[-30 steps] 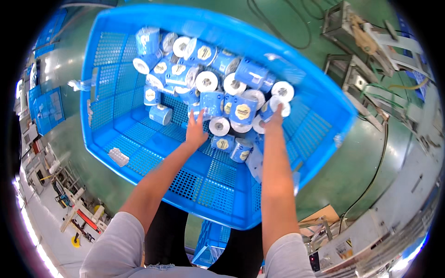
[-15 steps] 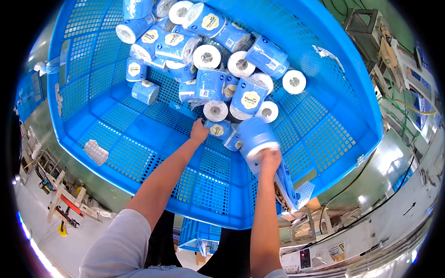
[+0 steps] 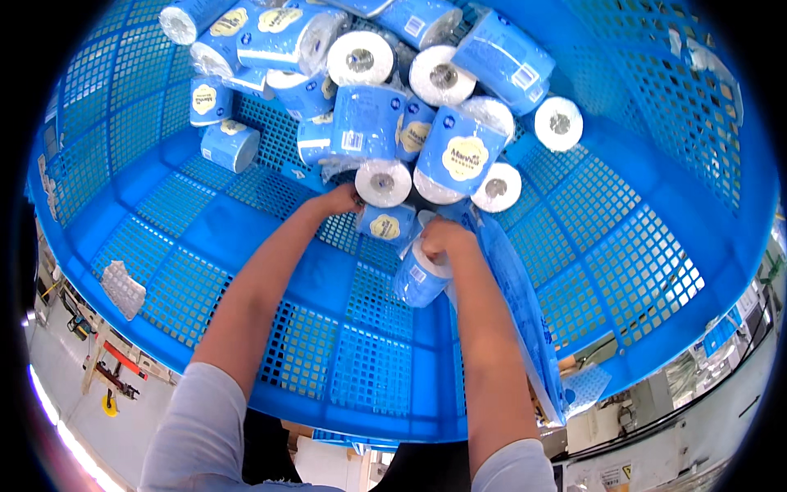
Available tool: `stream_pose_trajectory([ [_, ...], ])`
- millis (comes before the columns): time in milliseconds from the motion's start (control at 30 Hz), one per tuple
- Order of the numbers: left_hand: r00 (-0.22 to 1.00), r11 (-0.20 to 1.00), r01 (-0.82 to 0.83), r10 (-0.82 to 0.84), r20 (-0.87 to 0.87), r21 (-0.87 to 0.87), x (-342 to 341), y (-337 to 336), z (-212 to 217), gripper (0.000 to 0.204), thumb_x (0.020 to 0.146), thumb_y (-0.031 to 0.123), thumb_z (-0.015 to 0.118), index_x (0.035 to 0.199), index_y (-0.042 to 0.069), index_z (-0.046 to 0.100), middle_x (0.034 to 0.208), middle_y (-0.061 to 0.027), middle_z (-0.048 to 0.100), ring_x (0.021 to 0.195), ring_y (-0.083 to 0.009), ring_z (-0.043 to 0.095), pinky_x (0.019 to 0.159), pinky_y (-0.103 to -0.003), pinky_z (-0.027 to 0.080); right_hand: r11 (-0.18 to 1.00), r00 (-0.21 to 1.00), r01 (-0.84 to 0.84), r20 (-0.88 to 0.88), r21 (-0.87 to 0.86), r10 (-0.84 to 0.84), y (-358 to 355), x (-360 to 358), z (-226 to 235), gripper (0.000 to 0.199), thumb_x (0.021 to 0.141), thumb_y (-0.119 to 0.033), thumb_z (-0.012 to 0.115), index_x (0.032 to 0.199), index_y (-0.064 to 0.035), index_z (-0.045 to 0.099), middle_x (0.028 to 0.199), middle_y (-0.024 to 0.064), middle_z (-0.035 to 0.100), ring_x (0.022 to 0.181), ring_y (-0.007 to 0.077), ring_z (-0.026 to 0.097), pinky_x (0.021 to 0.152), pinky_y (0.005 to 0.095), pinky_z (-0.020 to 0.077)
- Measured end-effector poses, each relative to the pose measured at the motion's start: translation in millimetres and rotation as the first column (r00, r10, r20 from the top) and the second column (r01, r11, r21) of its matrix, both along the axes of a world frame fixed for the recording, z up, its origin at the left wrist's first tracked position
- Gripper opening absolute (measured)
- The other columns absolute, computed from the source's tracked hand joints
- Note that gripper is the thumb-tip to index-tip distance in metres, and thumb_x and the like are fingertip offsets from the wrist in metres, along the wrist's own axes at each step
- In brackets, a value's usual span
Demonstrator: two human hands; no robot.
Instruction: The person repeatedly picks up packs of toilet paper rolls from a blue plastic basket and places them onto a nearby conveyor belt. The person handles the rolls by hand, moving them in small batches from the basket to the belt.
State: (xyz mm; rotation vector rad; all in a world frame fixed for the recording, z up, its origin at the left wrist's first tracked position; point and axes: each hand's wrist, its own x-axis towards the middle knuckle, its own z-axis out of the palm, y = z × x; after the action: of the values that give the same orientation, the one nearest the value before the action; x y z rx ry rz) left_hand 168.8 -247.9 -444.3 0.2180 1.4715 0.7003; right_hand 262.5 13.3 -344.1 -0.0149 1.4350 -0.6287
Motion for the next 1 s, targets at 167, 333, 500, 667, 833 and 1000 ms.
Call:
stream_pose_trajectory([
  [167, 0.776, 0.978, 0.207, -0.177, -0.605, -0.02, 20.3, 5.2, 32.1, 0.071, 0.059, 0.014, 0.073, 0.125, 0.006, 0.047, 0.118, -0.0181, 0.057, 0.114, -0.0329, 0.05, 0.097, -0.039, 0.04, 0.99, 0.986, 0.041, -0.168, 0.138, -0.017, 1.6, -8.6, 57.3, 0.047, 0.055, -0.029, 0.063, 0.099, -0.0168, 0.071, 0.115, 0.0189, 0.058, 0.109, 0.0335, 0.054, 0.09, 0.0375, 0.0461],
  [333, 0.886, 0.94, 0.298, -0.338, -0.318, -0.169, -10.5, 29.0, 101.0, 0.055, 0.065, 0.018, 0.075, 0.112, 0.004, 0.052, 0.113, -0.0166, 0.056, 0.107, -0.035, 0.053, 0.088, -0.043, 0.044, 0.883, 0.912, 0.302, -0.378, 0.358, -0.159, 7.0, -11.2, 128.0, 0.044, 0.056, -0.035, 0.065, 0.095, -0.0176, 0.073, 0.117, 0.0202, 0.053, 0.112, 0.0374, 0.047, 0.094, 0.0404, 0.0419],
  [500, 0.595, 0.923, 0.379, -0.294, -0.748, -0.061, 33.7, 35.1, 146.5, 0.033, 0.069, 0.032, 0.066, 0.089, 0.005, 0.064, 0.104, -0.0108, 0.052, 0.106, -0.0274, 0.046, 0.092, -0.041, 0.036, 0.757, 0.71, 0.56, -0.666, 0.338, -0.228, 13.3, -3.8, 169.1, 0.037, 0.054, -0.023, 0.068, 0.091, -0.0181, 0.074, 0.102, 0.0162, 0.053, 0.102, 0.0351, 0.049, 0.091, 0.0384, 0.0434],
  [667, 0.423, 0.965, 0.232, -0.213, -0.881, -0.121, 23.5, 73.7, 154.6, 0.028, 0.067, 0.022, 0.064, 0.088, 0.003, 0.061, 0.119, -0.0166, 0.047, 0.117, -0.0314, 0.04, 0.103, -0.045, 0.029, 0.737, 0.595, 0.628, -0.764, 0.249, -0.25, 6.3, -9.6, 196.1, 0.04, 0.053, -0.016, 0.07, 0.093, -0.0199, 0.073, 0.103, 0.015, 0.051, 0.102, 0.0343, 0.048, 0.087, 0.0392, 0.0438],
  [833, 0.316, 0.911, 0.348, -0.338, -0.886, -0.223, 33.3, 72.4, 134.8, 0.036, 0.069, 0.013, 0.06, 0.106, 0.013, 0.057, 0.132, -0.0223, 0.037, 0.127, -0.0403, 0.03, 0.109, -0.047, 0.021, 0.712, 0.588, 0.657, -0.76, 0.248, -0.278, -3.1, -21.6, 224.1, 0.041, 0.054, -0.015, 0.07, 0.095, -0.02, 0.073, 0.11, 0.0173, 0.049, 0.107, 0.0352, 0.046, 0.094, 0.0395, 0.0392],
  [1000, 0.187, 0.738, 0.604, -0.499, -0.846, -0.301, 35.8, 63.2, 134.4, 0.037, 0.079, 0.019, 0.055, 0.116, 0.02, 0.056, 0.142, -0.0227, 0.028, 0.133, -0.0385, 0.024, 0.109, -0.051, 0.018, 0.713, 0.525, 0.682, -0.788, 0.163, -0.322, -8.1, -10.9, 261.3, 0.041, 0.054, -0.014, 0.068, 0.095, -0.0172, 0.072, 0.112, 0.0192, 0.047, 0.11, 0.0375, 0.045, 0.095, 0.0413, 0.0381],
])
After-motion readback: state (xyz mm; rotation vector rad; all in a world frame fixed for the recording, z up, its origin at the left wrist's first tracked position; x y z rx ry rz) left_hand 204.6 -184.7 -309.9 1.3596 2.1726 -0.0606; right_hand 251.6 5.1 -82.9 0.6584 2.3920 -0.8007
